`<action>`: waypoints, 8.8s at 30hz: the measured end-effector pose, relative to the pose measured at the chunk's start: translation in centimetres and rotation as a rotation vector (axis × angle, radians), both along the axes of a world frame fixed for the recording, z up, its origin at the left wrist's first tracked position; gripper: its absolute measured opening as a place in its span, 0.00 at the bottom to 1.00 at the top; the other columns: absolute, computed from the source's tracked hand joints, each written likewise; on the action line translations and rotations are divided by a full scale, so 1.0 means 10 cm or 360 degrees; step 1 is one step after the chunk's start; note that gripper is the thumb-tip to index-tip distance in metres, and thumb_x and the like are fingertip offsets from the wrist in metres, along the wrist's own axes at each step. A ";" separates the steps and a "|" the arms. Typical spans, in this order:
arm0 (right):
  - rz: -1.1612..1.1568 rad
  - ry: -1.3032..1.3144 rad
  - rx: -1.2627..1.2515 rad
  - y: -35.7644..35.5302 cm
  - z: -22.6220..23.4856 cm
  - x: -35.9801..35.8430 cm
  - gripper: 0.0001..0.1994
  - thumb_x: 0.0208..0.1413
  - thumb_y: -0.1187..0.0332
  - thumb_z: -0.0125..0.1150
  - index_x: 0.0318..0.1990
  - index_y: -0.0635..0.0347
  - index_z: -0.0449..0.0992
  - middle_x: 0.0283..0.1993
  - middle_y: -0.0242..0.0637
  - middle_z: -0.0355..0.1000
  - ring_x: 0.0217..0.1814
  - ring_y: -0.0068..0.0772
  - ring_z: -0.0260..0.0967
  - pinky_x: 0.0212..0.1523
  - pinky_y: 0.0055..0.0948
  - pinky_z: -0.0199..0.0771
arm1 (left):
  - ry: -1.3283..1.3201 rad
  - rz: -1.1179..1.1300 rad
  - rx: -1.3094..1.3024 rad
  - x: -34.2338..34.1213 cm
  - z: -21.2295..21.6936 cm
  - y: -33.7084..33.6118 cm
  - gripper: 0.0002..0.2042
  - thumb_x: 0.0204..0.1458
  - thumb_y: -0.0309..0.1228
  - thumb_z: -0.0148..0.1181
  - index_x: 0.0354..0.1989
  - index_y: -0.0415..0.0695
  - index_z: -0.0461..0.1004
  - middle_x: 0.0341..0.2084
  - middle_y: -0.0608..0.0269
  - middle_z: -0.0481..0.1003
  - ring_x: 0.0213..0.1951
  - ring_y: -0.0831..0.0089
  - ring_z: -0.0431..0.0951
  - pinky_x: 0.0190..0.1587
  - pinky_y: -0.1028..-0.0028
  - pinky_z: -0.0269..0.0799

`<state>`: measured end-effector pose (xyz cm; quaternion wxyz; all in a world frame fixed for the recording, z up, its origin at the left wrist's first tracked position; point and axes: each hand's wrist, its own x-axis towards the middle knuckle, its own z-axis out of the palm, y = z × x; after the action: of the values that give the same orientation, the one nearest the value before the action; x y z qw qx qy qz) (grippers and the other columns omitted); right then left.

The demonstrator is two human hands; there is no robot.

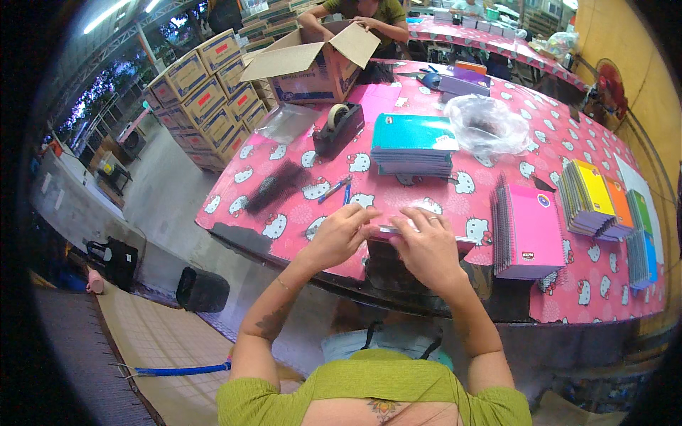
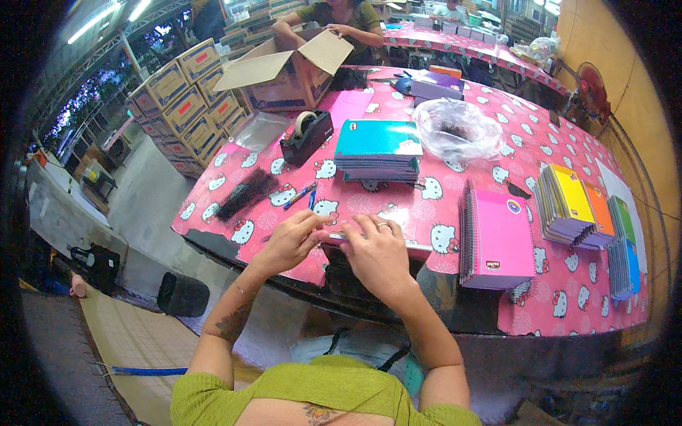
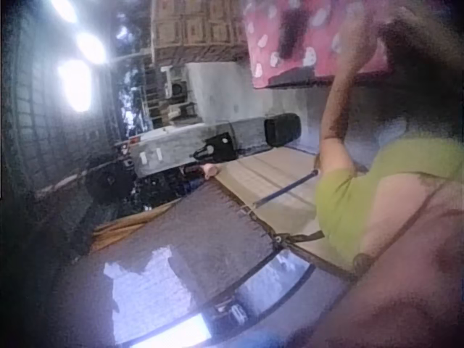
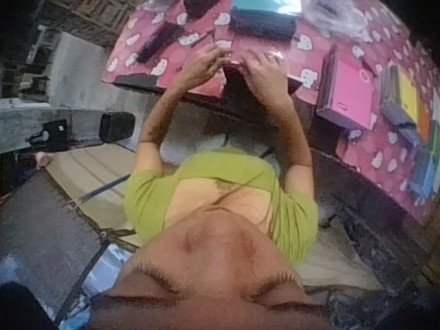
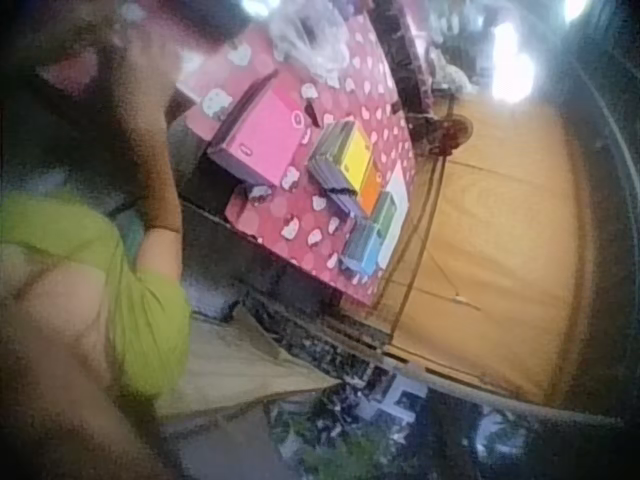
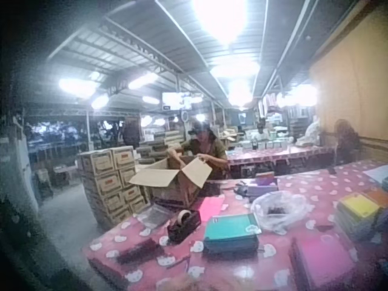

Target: The person applies a small sticker to the spine of pink notebooks by hand, and then stacks the notebooks into a pile on a table.

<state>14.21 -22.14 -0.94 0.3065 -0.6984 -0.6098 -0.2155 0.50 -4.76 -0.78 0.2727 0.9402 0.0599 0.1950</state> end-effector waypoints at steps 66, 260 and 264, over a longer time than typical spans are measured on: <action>0.0118 0.1879 0.0659 -0.51 -0.84 0.29 0.10 0.56 0.71 0.69 0.42 0.65 0.78 0.36 0.38 0.81 0.39 0.22 0.76 0.41 0.26 0.77 | 0.0015 0.0074 0.0968 0.50 -0.77 -0.81 0.46 0.61 0.60 0.40 0.72 0.28 0.41 0.73 0.33 0.41 0.75 0.42 0.36 0.71 0.40 0.27; 0.0049 0.0402 -0.0198 0.10 -0.11 -0.05 0.06 0.56 0.65 0.62 0.38 0.55 0.78 0.34 0.38 0.76 0.35 0.43 0.76 0.38 0.41 0.74 | -0.0293 0.0036 0.0049 -0.05 -0.18 -0.01 0.11 0.57 0.30 0.64 0.47 0.41 0.78 0.37 0.56 0.78 0.29 0.67 0.78 0.33 0.69 0.73; 0.0102 0.0403 -0.0135 0.07 -0.08 0.00 0.08 0.54 0.69 0.64 0.40 0.59 0.78 0.39 0.42 0.74 0.41 0.46 0.75 0.42 0.43 0.75 | -0.0170 -0.0020 0.0100 -0.02 -0.07 -0.04 0.12 0.57 0.30 0.63 0.48 0.42 0.77 0.38 0.55 0.77 0.30 0.64 0.78 0.34 0.69 0.74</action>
<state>14.20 -21.41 -1.76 0.3580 -0.7124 -0.5969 -0.0897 0.33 -5.20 -1.46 0.2471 0.9369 0.0333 0.2450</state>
